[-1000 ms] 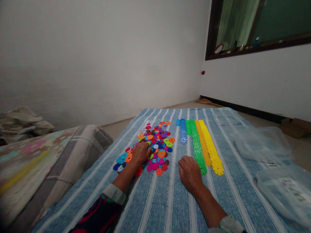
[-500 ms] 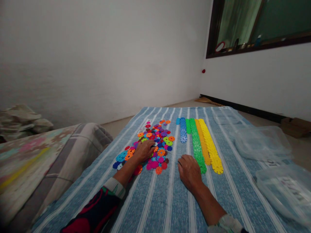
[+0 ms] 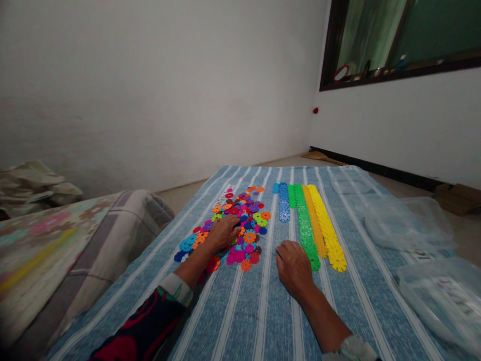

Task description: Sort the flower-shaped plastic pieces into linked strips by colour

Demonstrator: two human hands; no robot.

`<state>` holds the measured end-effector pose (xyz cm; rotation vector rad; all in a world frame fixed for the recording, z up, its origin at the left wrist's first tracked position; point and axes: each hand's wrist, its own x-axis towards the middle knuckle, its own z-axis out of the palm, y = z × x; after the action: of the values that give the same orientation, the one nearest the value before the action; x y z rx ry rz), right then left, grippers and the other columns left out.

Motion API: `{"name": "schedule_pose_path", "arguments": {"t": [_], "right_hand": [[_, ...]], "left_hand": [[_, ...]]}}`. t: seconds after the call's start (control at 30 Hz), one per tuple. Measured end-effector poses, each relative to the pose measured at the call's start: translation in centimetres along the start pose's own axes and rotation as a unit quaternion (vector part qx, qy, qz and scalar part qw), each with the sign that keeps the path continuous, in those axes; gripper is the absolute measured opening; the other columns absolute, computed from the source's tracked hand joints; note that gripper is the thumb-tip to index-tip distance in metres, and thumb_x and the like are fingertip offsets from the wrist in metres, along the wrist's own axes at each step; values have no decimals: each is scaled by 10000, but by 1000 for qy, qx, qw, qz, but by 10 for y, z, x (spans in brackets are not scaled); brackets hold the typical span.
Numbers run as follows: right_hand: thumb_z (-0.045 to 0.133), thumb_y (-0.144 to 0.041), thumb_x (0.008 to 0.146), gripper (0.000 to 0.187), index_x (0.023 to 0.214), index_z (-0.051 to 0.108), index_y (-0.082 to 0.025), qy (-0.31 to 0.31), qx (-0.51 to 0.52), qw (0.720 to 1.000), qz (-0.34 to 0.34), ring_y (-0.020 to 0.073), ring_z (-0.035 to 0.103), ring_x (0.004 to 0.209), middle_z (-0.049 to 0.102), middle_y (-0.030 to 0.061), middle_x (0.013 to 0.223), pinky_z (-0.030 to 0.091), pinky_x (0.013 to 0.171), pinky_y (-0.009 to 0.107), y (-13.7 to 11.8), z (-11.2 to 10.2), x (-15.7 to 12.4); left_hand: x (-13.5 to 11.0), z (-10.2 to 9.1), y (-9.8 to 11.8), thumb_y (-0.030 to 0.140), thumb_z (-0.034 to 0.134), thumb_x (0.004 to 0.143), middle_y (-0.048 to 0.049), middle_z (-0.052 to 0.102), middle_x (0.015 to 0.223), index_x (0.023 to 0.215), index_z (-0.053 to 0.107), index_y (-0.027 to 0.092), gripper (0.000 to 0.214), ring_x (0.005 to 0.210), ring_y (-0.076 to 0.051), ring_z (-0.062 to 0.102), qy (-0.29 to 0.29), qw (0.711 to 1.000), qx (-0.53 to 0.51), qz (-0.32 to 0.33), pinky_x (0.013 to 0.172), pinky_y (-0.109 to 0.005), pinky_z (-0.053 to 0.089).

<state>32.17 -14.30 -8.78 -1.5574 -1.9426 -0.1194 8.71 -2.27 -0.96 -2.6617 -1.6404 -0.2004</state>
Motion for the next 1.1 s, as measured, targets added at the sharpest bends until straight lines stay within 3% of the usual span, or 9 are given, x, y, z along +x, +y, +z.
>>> {"name": "schedule_pose_path", "arguments": {"t": [0.17,0.33,0.5,0.67,0.83,1.1], "right_hand": [[537,-159,879,158,863,689,-197,4,-5,1000,5,227,570,923,674,81,984,414,814,337,-1,0,0],[538,-155,876,156,843,683,-200,8,-7,1000,1,223,570,916,672,77,968,416,822,333,-1,1,-1],[540,-159,880,151,867,684,-201,10,-4,1000,-5,226,576,926,672,77,965,420,824,331,0,2,-2],[538,-164,891,154,894,690,-193,16,-1,1000,-4,233,584,937,679,87,995,428,832,338,0,3,-3],[542,-162,890,149,886,688,-194,16,7,1000,2,231,584,948,682,85,1000,426,853,340,0,3,-1],[545,-146,880,151,844,682,-198,17,6,1000,6,225,575,924,681,76,967,416,836,331,-2,2,1]], "left_hand": [[3,1,-1,288,509,896,-107,617,1324,1176,647,230,317,1247,-306,532,-9,999,0,-38,1026,-497,396],[5,-2,0,347,499,909,-127,646,1237,1132,663,220,305,1211,-319,544,3,996,37,-78,1049,-514,371],[20,2,21,273,444,923,-111,617,1301,1178,633,210,324,1243,-281,521,3,1000,4,-4,1020,-445,420],[45,12,35,250,425,929,-69,546,1428,1313,552,268,405,1341,-291,439,-26,999,-24,30,1060,-518,385],[43,14,33,312,405,953,-109,627,1298,1186,612,231,322,1275,-309,492,-21,1000,10,17,1066,-597,336],[25,18,27,371,395,966,-157,688,1129,1012,684,176,351,1171,-332,534,41,997,58,-20,1049,-597,292]]}}
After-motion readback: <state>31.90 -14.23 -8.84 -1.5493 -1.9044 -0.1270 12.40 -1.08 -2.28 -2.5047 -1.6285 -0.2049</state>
